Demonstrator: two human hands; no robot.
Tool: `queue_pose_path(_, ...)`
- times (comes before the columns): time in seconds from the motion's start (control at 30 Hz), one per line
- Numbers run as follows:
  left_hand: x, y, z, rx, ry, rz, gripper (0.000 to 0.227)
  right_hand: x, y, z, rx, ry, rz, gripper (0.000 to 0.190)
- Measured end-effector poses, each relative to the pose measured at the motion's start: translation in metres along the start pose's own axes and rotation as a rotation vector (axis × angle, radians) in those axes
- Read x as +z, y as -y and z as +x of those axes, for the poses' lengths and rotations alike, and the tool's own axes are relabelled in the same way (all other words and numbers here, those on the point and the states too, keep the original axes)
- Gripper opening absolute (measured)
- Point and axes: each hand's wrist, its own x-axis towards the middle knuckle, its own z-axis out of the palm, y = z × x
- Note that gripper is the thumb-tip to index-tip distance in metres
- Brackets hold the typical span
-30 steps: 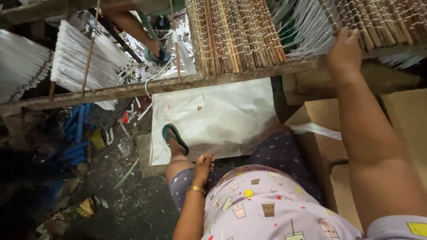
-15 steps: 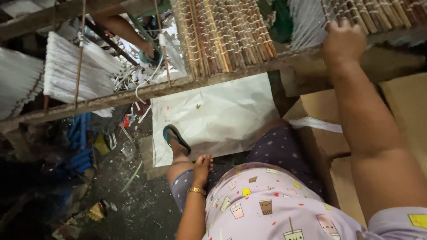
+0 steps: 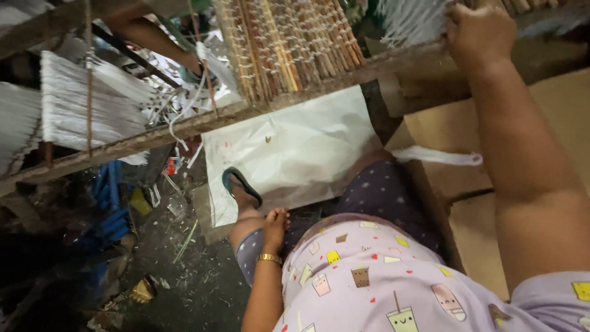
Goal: Manually attaching cotton wicks to wooden sticks by looping them in a repetitive production process.
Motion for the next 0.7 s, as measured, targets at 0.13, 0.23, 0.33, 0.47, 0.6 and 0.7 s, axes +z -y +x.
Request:
queue_pose_path(0.13, -0.002, -0.002, 0.001, 0.044, 0.010, -0.002, 0.008, -0.042, -0.012, -0.015, 0.045, 0.062, 0.148, 0.021)
queue_pose_path(0.23, -0.006, 0.009, 0.005, 0.052, 0.021, 0.023, 0.008, -0.061, -0.037, -0.073, 0.197, 0.187, 0.277, 0.018)
queue_pose_path(0.33, -0.005, 0.005, 0.001, 0.047, 0.067, 0.089, 0.012, -0.090, -0.056, -0.129, 0.332, 0.413, 0.614, 0.019)
queue_pose_path(0.47, -0.001, -0.021, -0.017, 0.062, 0.067, 0.309, 0.015, -0.061, -0.075, -0.220, 0.488, 0.964, 0.908, 0.030)
queue_pose_path(0.6, -0.002, -0.010, -0.013, 0.127, 0.122, 0.323, 0.015, -0.091, -0.035, -0.242, 0.565, 0.965, 0.884, 0.031)
queue_pose_path(0.7, 0.002, -0.021, -0.025, 0.217, 0.124, 0.331, 0.018, -0.093, -0.018, -0.251, 0.797, 0.942, 1.036, 0.013)
